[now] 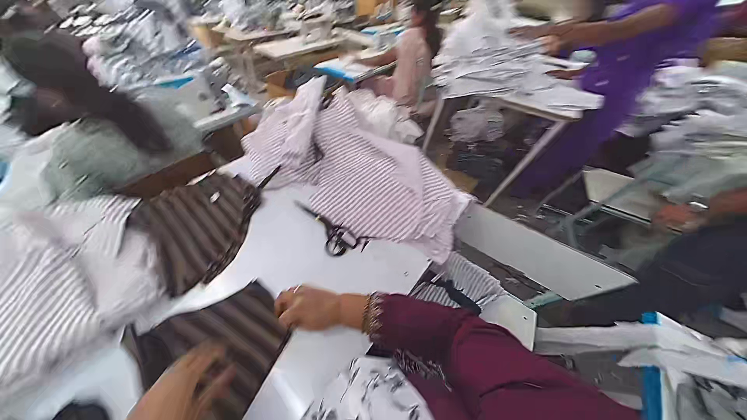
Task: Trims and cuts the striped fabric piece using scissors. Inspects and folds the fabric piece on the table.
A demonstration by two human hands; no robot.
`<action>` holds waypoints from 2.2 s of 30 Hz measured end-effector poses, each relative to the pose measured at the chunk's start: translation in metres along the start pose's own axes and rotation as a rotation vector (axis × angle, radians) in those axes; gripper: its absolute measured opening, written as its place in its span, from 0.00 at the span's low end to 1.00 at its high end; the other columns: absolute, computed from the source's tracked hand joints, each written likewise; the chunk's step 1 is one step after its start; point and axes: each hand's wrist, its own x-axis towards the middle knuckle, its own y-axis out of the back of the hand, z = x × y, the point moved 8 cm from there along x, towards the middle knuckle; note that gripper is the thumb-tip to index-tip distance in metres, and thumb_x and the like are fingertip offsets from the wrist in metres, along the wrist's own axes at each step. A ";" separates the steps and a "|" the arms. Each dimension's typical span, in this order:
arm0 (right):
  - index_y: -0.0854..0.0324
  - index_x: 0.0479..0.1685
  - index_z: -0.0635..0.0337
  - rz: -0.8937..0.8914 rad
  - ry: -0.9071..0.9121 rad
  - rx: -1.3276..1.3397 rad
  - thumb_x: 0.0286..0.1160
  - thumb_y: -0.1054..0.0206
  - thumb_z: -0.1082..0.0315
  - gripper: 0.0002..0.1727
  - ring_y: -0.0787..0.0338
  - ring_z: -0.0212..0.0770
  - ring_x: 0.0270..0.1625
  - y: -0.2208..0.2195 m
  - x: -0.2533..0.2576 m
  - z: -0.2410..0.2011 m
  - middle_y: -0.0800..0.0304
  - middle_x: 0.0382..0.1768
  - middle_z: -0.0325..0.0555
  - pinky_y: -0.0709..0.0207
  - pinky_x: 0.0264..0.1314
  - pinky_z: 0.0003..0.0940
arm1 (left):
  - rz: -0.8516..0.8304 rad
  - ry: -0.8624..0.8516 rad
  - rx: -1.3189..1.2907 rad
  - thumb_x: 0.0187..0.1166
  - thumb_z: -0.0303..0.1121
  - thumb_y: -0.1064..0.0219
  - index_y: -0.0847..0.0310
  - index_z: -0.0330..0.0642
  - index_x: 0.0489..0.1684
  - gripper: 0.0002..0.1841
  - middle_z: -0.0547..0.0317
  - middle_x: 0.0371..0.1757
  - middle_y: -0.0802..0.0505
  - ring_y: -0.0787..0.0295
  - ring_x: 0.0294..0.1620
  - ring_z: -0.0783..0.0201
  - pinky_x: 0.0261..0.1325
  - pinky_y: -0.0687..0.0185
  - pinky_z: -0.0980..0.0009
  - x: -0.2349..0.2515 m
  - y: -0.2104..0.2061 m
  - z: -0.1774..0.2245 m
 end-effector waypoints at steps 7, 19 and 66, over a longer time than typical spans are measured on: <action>0.06 0.40 0.63 0.040 -0.192 -0.076 0.75 0.36 0.75 0.11 0.13 0.63 0.65 0.027 -0.041 0.010 0.10 0.56 0.65 0.24 0.71 0.57 | -0.083 0.109 -0.058 0.79 0.65 0.38 0.53 0.35 0.94 0.52 0.39 0.96 0.51 0.67 0.98 0.42 0.94 0.73 0.42 0.105 -0.080 0.005; 0.18 0.66 0.72 0.215 -0.859 -0.403 0.87 0.43 0.69 0.18 0.17 0.65 0.72 0.108 -0.076 0.080 0.19 0.68 0.69 0.26 0.74 0.59 | -0.098 0.142 -0.036 0.72 0.72 0.37 0.58 0.40 0.96 0.59 0.48 0.98 0.57 0.73 0.99 0.48 0.93 0.78 0.40 0.131 -0.079 -0.017; 0.29 0.52 0.52 -0.417 -1.215 0.781 0.48 0.36 0.13 0.50 0.24 0.14 0.30 0.026 -0.158 -0.062 0.24 0.32 0.23 0.30 0.34 0.14 | 0.179 0.069 -0.112 0.83 0.67 0.48 0.43 0.47 0.94 0.44 0.43 0.96 0.48 0.67 0.97 0.35 0.84 0.82 0.22 0.134 -0.076 -0.025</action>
